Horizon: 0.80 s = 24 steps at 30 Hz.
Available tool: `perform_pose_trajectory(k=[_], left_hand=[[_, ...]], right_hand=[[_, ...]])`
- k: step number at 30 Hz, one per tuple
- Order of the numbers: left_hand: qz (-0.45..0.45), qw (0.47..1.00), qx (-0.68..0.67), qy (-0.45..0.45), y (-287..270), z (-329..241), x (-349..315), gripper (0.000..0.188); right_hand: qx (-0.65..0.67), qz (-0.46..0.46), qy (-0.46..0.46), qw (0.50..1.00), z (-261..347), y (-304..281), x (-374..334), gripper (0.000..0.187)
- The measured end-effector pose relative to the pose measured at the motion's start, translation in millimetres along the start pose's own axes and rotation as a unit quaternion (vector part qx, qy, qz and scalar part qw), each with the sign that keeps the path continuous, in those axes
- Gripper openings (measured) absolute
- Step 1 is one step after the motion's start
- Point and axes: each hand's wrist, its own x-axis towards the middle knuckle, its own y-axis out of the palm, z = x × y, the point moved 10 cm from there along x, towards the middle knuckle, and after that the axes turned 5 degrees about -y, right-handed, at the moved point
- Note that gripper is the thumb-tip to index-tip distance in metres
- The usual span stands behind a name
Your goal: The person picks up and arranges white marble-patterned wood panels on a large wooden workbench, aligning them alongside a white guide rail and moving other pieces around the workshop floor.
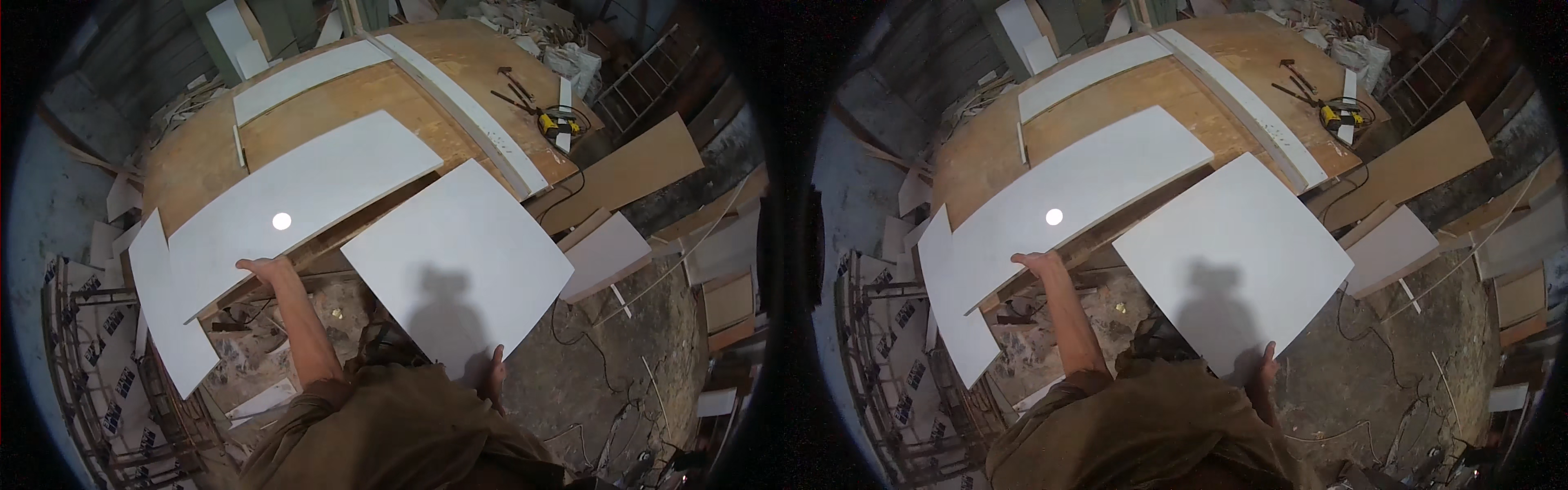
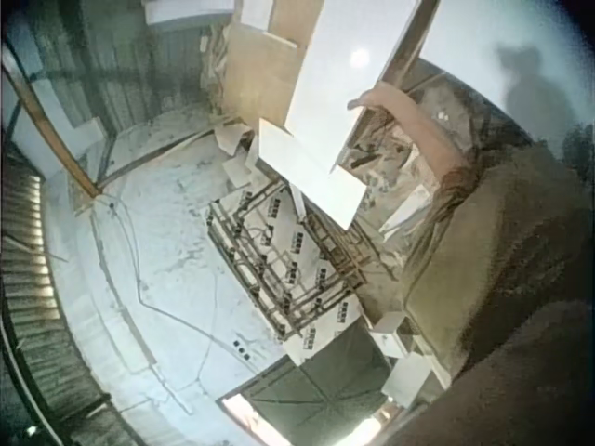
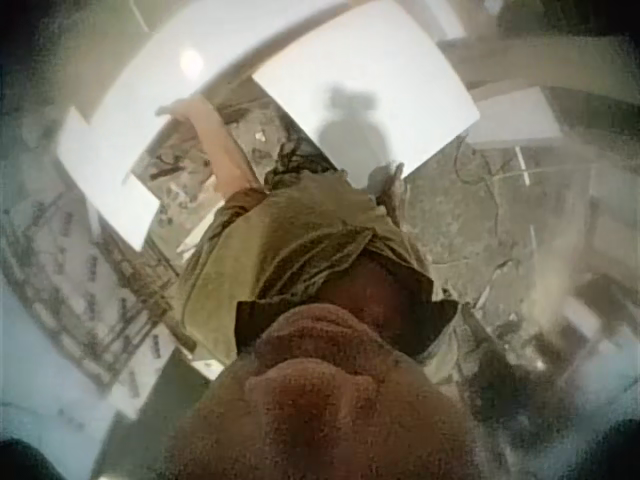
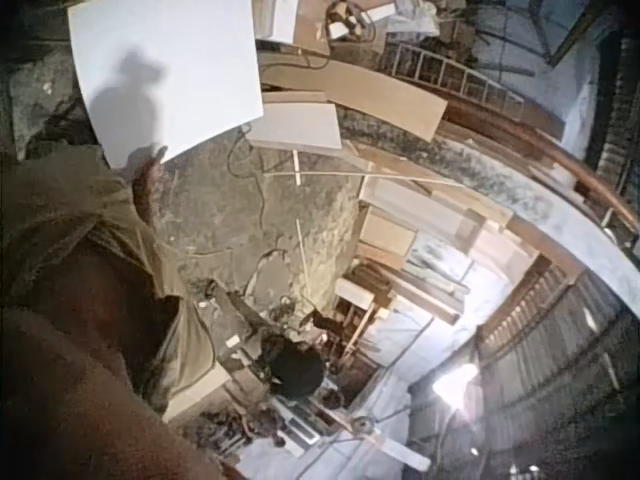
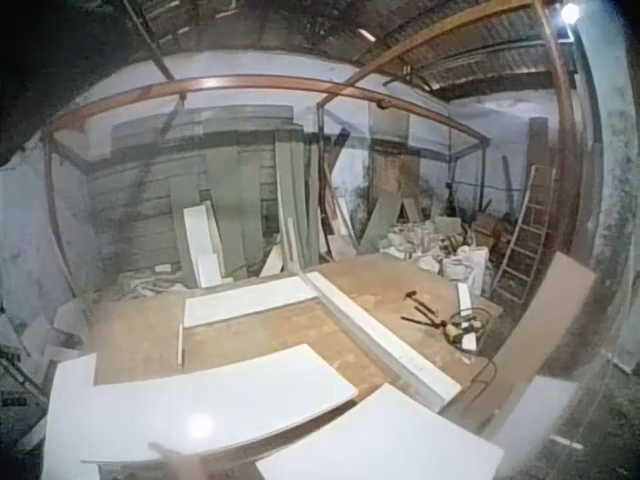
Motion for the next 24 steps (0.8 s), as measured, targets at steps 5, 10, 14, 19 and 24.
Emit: perform_pose_trajectory(k=[5, 10, 14, 19, 24], left_hand=[[-0.007, 0.999, 0.011, -0.03, 1, 66, -36, 0.093], [-0.079, 0.995, -0.034, -0.041, -39, 110, -34, 0.1], [-0.141, 0.977, 0.124, -0.096, -70, 133, 0, 0.097], [0.004, 0.942, 0.285, -0.177, -50, 196, -14, 0.071], [0.276, 0.678, 0.606, -0.311, -3, 219, -67, 0.046]], right_hand=[[0.06, 0.046, 0.034, 0.997, -8, -9, 4, 0.058], [0.017, 0.01, 0.008, 1.0, 13, -21, -13, 0.059], [0.088, 0.057, 0.052, 0.993, 0, -22, -19, 0.06], [0.053, 0.0, 0.06, 0.997, 4, -34, -23, 0.059], [0.086, 0.005, 0.035, 0.996, -13, -41, -9, 0.057]])
